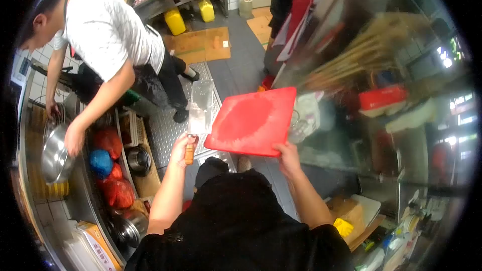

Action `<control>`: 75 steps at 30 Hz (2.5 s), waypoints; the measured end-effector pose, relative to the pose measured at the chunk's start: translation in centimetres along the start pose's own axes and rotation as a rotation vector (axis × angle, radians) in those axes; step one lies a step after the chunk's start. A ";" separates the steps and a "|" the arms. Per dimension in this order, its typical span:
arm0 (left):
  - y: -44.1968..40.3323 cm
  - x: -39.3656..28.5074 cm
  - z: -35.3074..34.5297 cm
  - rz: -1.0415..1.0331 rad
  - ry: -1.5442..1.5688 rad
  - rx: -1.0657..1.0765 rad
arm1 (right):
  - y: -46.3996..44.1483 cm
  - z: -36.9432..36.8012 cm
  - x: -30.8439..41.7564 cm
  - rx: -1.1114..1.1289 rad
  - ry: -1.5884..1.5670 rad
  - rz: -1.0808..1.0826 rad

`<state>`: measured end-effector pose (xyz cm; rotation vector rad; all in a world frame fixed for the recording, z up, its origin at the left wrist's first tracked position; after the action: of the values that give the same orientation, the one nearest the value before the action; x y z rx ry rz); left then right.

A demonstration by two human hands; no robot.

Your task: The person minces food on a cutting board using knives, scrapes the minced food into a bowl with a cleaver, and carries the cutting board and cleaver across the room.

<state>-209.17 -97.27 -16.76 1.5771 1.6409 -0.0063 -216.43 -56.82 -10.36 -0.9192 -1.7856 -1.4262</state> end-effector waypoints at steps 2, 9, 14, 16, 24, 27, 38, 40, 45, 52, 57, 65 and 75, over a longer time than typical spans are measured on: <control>-2.6 -1.7 -3.8 0.011 0.078 0.032 | -4.3 -2.7 2.0 -0.003 -0.010 0.019; -14.9 -7.1 -10.4 0.063 0.159 0.127 | -19.8 -9.8 5.4 -0.065 0.026 -0.042; -21.8 -12.2 -14.5 0.113 0.217 0.262 | -28.7 -16.2 9.1 -0.059 -0.033 -0.066; -24.7 -14.2 -16.4 0.124 0.226 0.295 | -31.7 -18.5 12.2 -0.067 -0.063 -0.056; -34.6 -22.6 -21.6 0.084 0.256 0.375 | -46.0 -23.0 21.5 -0.131 -0.079 -0.020; -40.0 -25.3 -24.0 0.019 0.225 0.378 | -52.9 -24.7 26.5 -0.110 -0.108 0.014; -60.1 -34.5 -35.8 -0.062 0.188 0.271 | -76.8 -29.3 45.5 -0.145 -0.118 0.098; -62.4 -36.0 -38.2 -0.049 0.123 0.175 | -81.0 -29.0 47.9 -0.161 -0.130 0.115; -67.7 -36.9 -42.1 -0.016 0.171 0.246 | -87.5 -29.5 51.1 -0.207 -0.196 0.112; -75.5 -37.3 -43.8 0.074 0.079 0.381 | -91.4 -27.5 53.6 -0.271 -0.252 0.104; -77.5 -38.1 -46.1 0.151 -0.054 0.314 | -93.8 -24.9 53.3 -0.301 -0.170 0.044; -78.2 -38.2 -48.3 0.046 -0.079 0.204 | -101.9 -18.7 47.5 -0.337 -0.001 -0.150; -69.3 -35.9 -43.8 -0.112 0.005 -0.196 | -106.7 -14.8 39.0 -0.398 0.252 -0.347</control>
<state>-295.41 -117.93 -4.92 1.3380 1.6780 0.0971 -326.21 -83.39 -29.60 -0.5948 -1.5489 -2.0725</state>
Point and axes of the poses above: each hand's wrist, its own y-axis away from the middle knuckle, its own z-axis out of the back of the hand, x = y × z, the point moved 9 cm from there along -y, towards the middle knuckle, and after that the axes turned 13 degrees about y, right-handed, at the moved point
